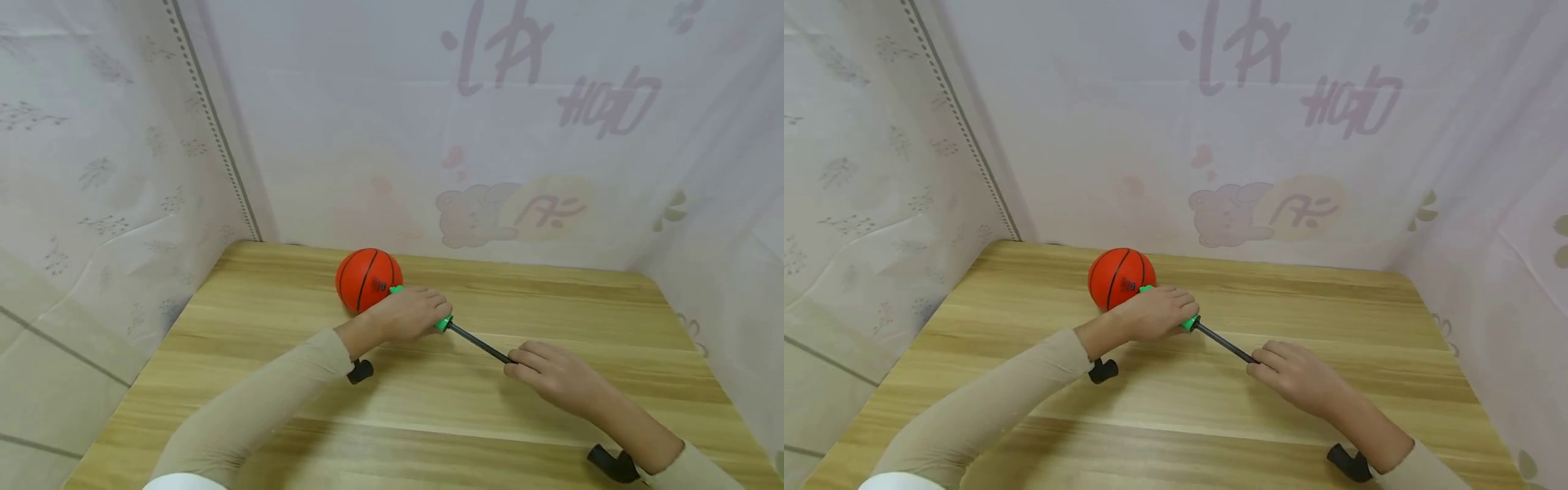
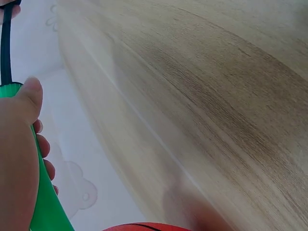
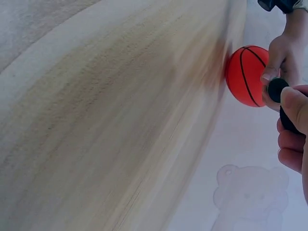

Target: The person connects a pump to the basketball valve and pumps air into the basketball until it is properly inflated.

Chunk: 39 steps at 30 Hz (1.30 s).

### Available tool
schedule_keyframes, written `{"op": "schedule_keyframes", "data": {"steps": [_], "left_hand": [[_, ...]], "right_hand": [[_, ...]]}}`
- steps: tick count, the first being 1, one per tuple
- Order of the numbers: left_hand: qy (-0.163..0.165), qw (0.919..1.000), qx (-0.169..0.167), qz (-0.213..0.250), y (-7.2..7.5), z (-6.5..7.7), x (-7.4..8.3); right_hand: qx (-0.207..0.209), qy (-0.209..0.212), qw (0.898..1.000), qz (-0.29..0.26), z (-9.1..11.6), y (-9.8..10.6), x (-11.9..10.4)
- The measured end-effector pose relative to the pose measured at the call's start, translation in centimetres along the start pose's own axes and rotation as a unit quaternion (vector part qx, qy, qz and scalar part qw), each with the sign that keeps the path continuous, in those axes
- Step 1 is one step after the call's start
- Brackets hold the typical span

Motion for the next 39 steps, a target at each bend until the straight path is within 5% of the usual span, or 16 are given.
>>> {"op": "schedule_keyframes", "data": {"steps": [21, 29, 39], "left_hand": [[0.004, 0.9995, -0.013, -0.029, 0.0, -0.8, 0.8], [0.001, 0.9998, -0.005, -0.018, -0.1, -0.4, 0.7], [-0.005, 0.9999, 0.010, -0.010, 0.0, 0.0, 0.1]], "right_hand": [[-0.058, 0.004, 0.998, 0.016, -4.9, -4.6, 2.4], [-0.019, 0.024, 0.999, 0.017, -4.0, -3.7, 1.8], [-0.037, 0.012, 0.999, 0.015, -0.3, -0.2, 0.5]]}}
Point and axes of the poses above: each hand's wrist, its own z-axis away from the middle knuckle, its own y-axis out of the back of the hand, x = y × z, the point moved 4 cm from there along -z, towards the middle knuckle, and after that the axes turned 6 degrees about x, right-handed, at the moved point
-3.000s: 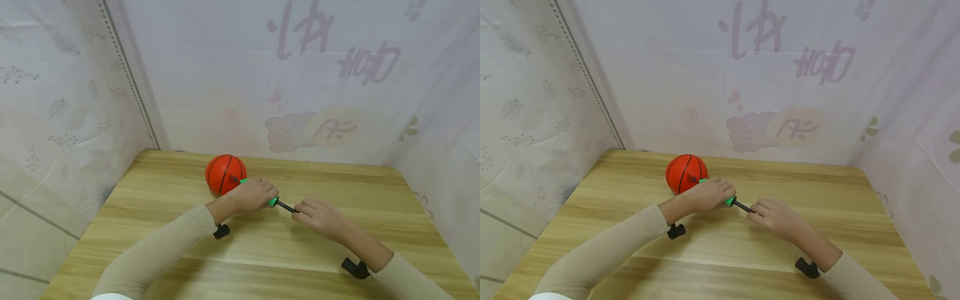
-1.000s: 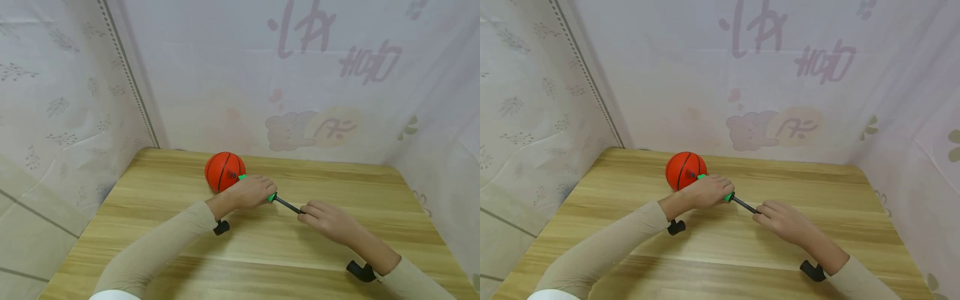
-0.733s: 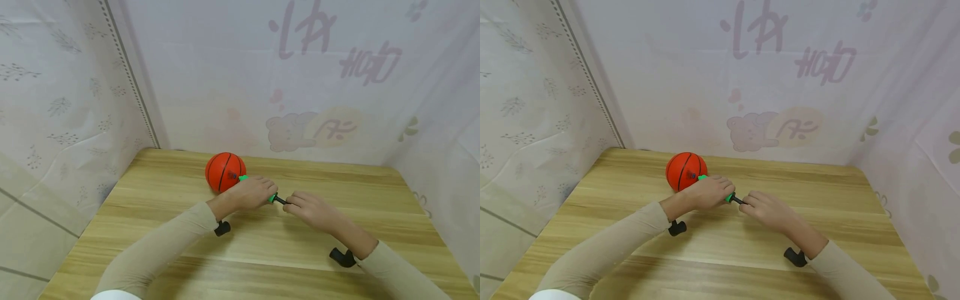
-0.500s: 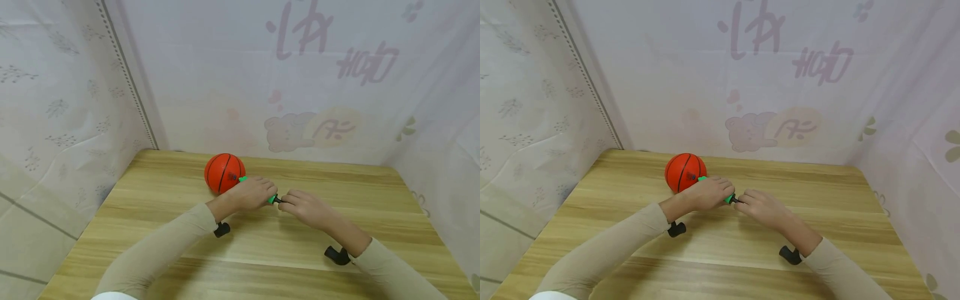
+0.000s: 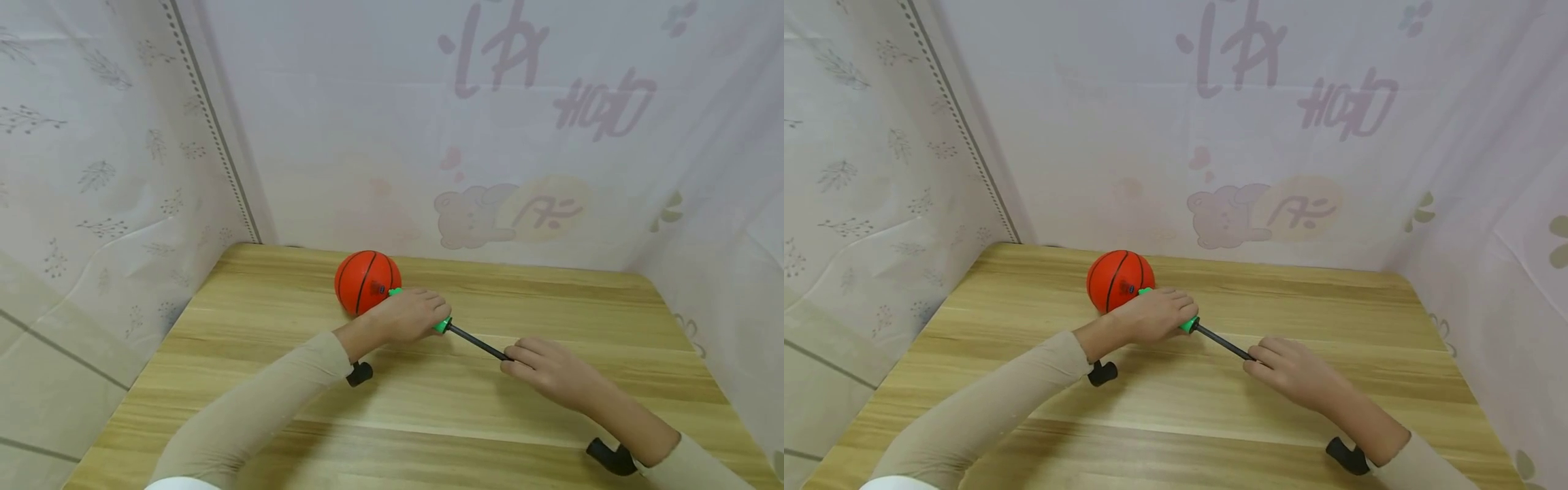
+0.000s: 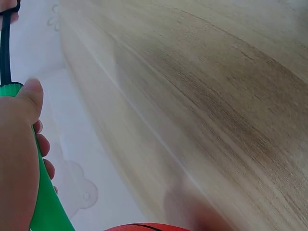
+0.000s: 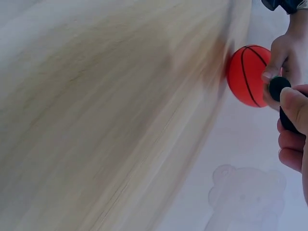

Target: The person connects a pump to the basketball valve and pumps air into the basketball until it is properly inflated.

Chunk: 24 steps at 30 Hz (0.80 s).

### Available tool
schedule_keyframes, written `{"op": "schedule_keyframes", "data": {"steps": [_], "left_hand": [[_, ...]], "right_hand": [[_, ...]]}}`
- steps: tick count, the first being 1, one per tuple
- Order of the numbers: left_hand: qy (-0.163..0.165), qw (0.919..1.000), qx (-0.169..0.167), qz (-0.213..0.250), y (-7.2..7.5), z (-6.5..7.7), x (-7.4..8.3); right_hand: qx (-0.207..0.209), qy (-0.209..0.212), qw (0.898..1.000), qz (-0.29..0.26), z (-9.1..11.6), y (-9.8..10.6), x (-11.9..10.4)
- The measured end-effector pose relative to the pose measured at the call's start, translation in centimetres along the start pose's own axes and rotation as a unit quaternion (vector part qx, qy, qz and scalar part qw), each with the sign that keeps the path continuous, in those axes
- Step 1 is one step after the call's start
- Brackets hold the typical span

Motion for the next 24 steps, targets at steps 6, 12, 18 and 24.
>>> {"op": "schedule_keyframes", "data": {"steps": [6, 12, 18, 24], "left_hand": [[0.000, 1.0000, -0.002, 0.005, 0.1, -0.2, 0.0], [0.007, 0.9999, -0.008, 0.005, -0.1, -0.7, 0.3], [0.010, 0.9998, -0.014, -0.005, -0.1, -0.9, 0.5], [0.004, 1.0000, -0.006, 0.002, -0.1, -0.8, 0.4]], "right_hand": [[0.012, 0.004, 1.000, 0.002, 0.4, 0.5, 0.0], [-0.003, 0.009, 1.000, 0.010, -1.8, -1.0, 0.6], [-0.017, 0.004, 1.000, 0.007, -4.1, -3.0, 1.5], [0.004, 0.008, 1.000, 0.011, -5.1, -3.9, 1.9]]}}
Point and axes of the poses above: each hand's wrist, its own z-axis away from the middle knuckle, its own y-axis out of the back of the hand, x = y × z, the point moved 4 cm from there along -z, towards the middle knuckle, and after that the axes turned 6 degrees about x, right-handed, at the moved point
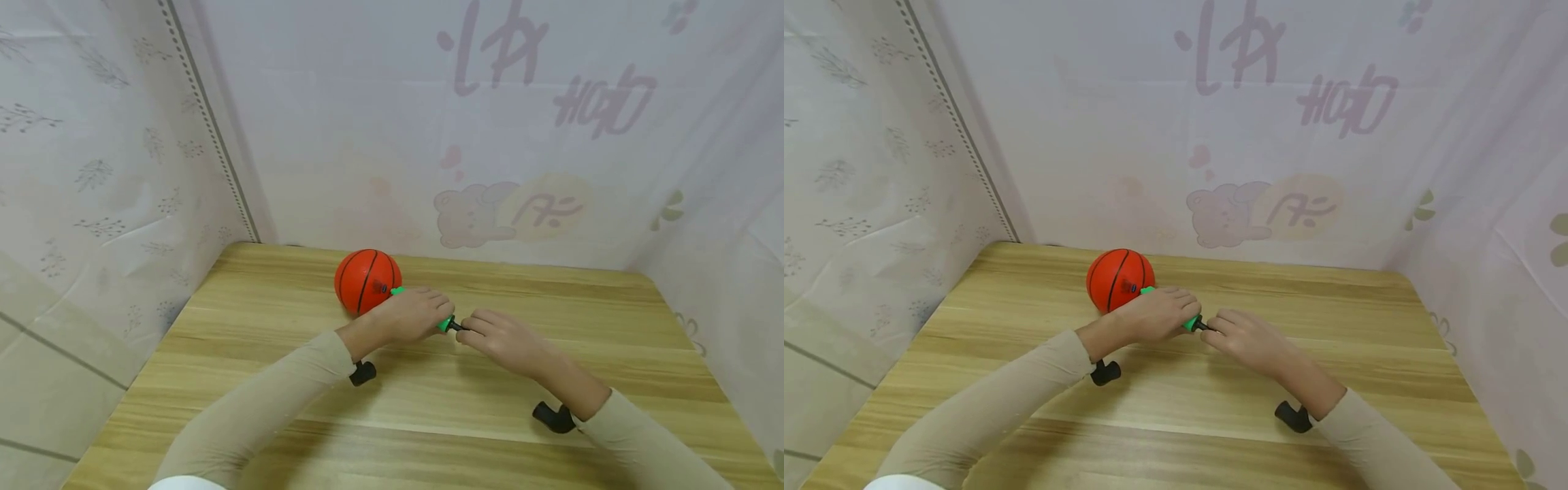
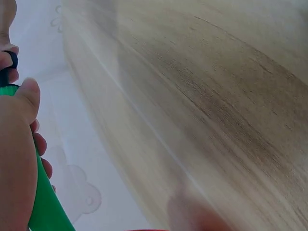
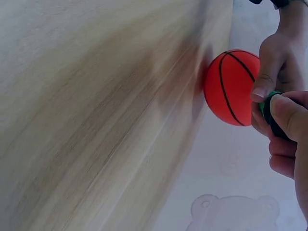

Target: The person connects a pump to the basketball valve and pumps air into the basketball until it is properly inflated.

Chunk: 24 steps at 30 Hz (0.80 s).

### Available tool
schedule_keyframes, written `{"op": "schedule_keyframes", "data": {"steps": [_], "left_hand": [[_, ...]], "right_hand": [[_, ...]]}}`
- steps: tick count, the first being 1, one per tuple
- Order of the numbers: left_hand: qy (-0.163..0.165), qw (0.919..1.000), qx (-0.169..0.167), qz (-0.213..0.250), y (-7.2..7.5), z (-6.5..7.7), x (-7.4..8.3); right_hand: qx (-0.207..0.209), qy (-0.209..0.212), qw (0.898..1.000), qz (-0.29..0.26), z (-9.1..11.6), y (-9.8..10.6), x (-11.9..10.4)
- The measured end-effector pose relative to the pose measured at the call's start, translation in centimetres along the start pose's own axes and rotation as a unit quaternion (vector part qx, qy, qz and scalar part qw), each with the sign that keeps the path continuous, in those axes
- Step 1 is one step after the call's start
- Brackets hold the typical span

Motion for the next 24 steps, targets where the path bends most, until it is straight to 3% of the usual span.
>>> {"op": "schedule_keyframes", "data": {"steps": [7, 16, 24], "left_hand": [[-0.001, 0.9999, 0.005, 0.012, 0.1, 0.3, -0.3], [-0.006, 0.9999, -0.002, 0.013, 0.2, 0.6, -0.4], [-0.003, 0.9998, -0.004, 0.019, 0.1, 0.4, -0.2]], "right_hand": [[0.027, 0.005, 1.000, -0.016, 1.7, 1.6, -0.6], [-0.006, -0.018, 1.000, -0.012, 5.2, 4.4, -1.9], [0.002, -0.015, 1.000, -0.017, 4.4, 4.3, -1.8]]}}
Point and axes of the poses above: each hand's wrist, its own z-axis away from the middle knuckle, its own y-axis out of the back of the hand, x = y × z, the point moved 4 cm from there along -z, towards the middle knuckle, and after that the axes turned 6 degrees about x, right-handed, at the moved point
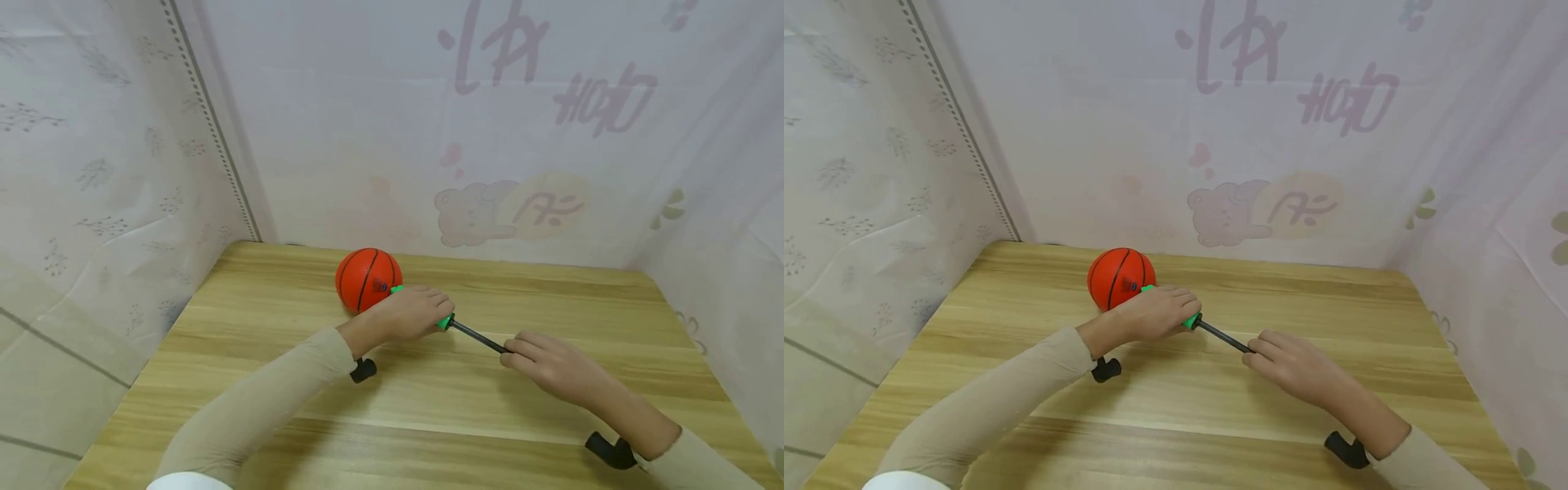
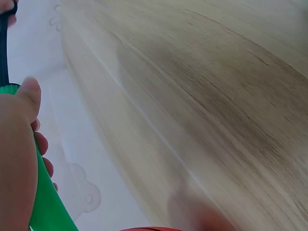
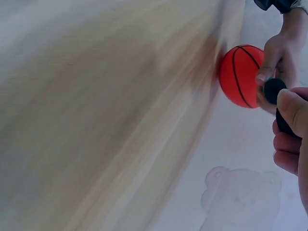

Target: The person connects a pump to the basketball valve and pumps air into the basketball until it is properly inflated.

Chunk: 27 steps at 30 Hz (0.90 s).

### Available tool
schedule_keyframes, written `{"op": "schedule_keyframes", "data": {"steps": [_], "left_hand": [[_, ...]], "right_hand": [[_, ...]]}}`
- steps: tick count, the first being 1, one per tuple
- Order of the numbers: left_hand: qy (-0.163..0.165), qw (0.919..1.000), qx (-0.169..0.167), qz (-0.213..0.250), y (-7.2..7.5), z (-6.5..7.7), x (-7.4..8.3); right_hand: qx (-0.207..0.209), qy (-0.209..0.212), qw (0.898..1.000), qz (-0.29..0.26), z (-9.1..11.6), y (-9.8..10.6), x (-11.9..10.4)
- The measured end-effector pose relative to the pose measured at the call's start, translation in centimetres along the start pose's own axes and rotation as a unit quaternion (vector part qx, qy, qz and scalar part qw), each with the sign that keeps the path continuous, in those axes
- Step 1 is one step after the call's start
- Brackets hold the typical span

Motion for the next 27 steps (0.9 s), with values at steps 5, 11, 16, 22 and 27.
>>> {"op": "schedule_keyframes", "data": {"steps": [5, 11, 16, 22, 27], "left_hand": [[0.000, 1.0000, 0.002, -0.006, -0.2, -0.4, 0.3], [0.001, 0.9998, 0.005, -0.019, -0.2, -0.4, 0.5], [-0.001, 0.9999, 0.007, -0.012, -0.1, -0.4, 0.4], [-0.003, 0.9999, 0.008, -0.010, -0.2, -0.4, 0.4], [-0.001, 0.9999, 0.002, -0.012, -0.2, -0.2, 0.2]], "right_hand": [[-0.022, -0.002, 1.000, -0.002, -2.0, -1.6, 0.8], [-0.038, -0.009, 0.999, -0.011, -4.1, -3.7, 1.7], [-0.031, -0.008, 0.999, -0.003, -4.5, -4.2, 1.9], [-0.006, 0.005, 1.000, -0.011, -3.5, -2.9, 1.3], [-0.012, -0.002, 1.000, -0.004, -1.4, -0.9, 0.5]]}}
Point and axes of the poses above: each hand's wrist, its own z-axis away from the middle knuckle, its own y-axis out of the back of the hand, x = y × z, the point moved 4 cm from there along -z, towards the middle knuckle, and after that the axes turned 6 degrees about x, right-handed, at the moved point
